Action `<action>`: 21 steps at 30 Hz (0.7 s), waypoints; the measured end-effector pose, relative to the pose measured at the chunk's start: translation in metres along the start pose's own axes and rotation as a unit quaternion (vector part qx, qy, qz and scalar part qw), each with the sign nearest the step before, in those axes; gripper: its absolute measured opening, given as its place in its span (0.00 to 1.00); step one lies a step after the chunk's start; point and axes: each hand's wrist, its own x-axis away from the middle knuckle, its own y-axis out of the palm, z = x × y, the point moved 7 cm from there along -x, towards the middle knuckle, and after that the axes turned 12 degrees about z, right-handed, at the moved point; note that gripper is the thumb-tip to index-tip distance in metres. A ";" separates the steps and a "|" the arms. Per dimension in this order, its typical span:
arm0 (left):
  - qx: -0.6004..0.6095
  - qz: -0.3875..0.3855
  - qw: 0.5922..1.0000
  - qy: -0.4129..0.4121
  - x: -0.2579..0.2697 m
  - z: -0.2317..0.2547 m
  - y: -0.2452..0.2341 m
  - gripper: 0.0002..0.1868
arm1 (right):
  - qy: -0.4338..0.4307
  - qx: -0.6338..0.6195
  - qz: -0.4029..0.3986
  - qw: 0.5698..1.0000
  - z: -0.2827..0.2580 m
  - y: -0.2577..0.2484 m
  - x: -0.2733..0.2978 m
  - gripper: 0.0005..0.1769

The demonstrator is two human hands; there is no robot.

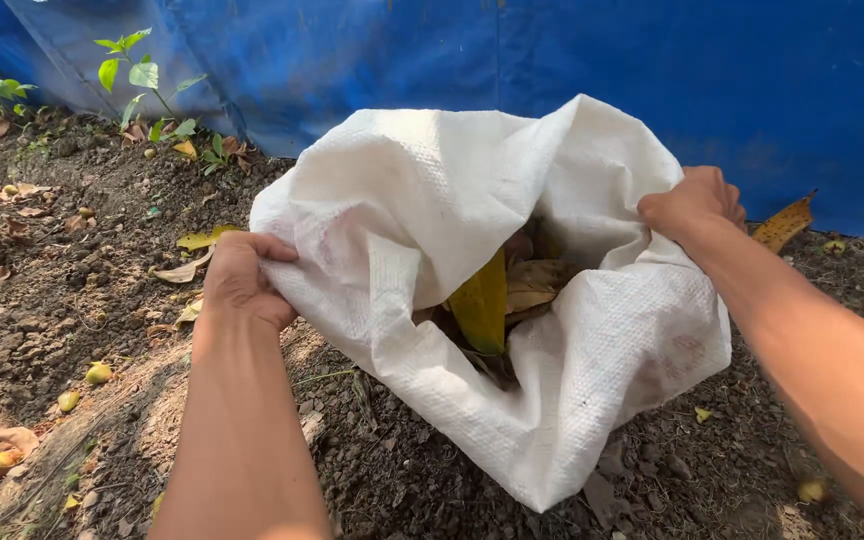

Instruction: Picking up fallen leaves and small debris from the ground and placing them into a white collection bag.

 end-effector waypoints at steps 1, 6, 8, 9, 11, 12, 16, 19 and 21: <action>0.067 -0.146 0.986 -0.037 0.011 0.001 0.018 0.37 | 0.022 0.055 0.068 0.996 -0.006 -0.010 0.008 0.28; -0.010 -0.168 0.981 -0.095 0.060 0.003 0.082 0.56 | 0.008 0.011 0.063 0.998 -0.044 0.008 0.030 0.27; -0.437 -0.148 0.885 -0.059 0.055 -0.016 0.094 0.64 | 0.001 -0.054 0.015 0.998 -0.068 0.022 0.047 0.28; -0.437 -0.145 0.886 -0.058 0.042 -0.030 0.097 0.64 | -0.002 -0.056 0.013 0.998 -0.070 0.026 0.044 0.28; -0.590 -0.049 0.806 -0.006 0.009 -0.054 0.092 0.54 | 0.003 -0.171 -0.067 0.983 -0.076 0.041 0.038 0.35; -0.590 -0.051 0.806 -0.007 0.001 -0.055 0.080 0.54 | 0.005 -0.170 -0.065 0.983 -0.071 0.032 0.038 0.35; -0.249 0.044 0.967 0.001 -0.023 -0.026 0.032 0.30 | 0.087 -0.418 -0.169 0.888 -0.042 0.015 0.045 0.42; 0.095 0.034 0.995 -0.023 -0.002 0.002 0.018 0.23 | 0.130 -0.477 -0.201 0.846 -0.004 0.027 0.049 0.48; 0.189 0.021 0.981 -0.028 0.008 0.008 0.016 0.23 | 0.140 -0.469 -0.213 0.846 0.018 0.040 0.062 0.52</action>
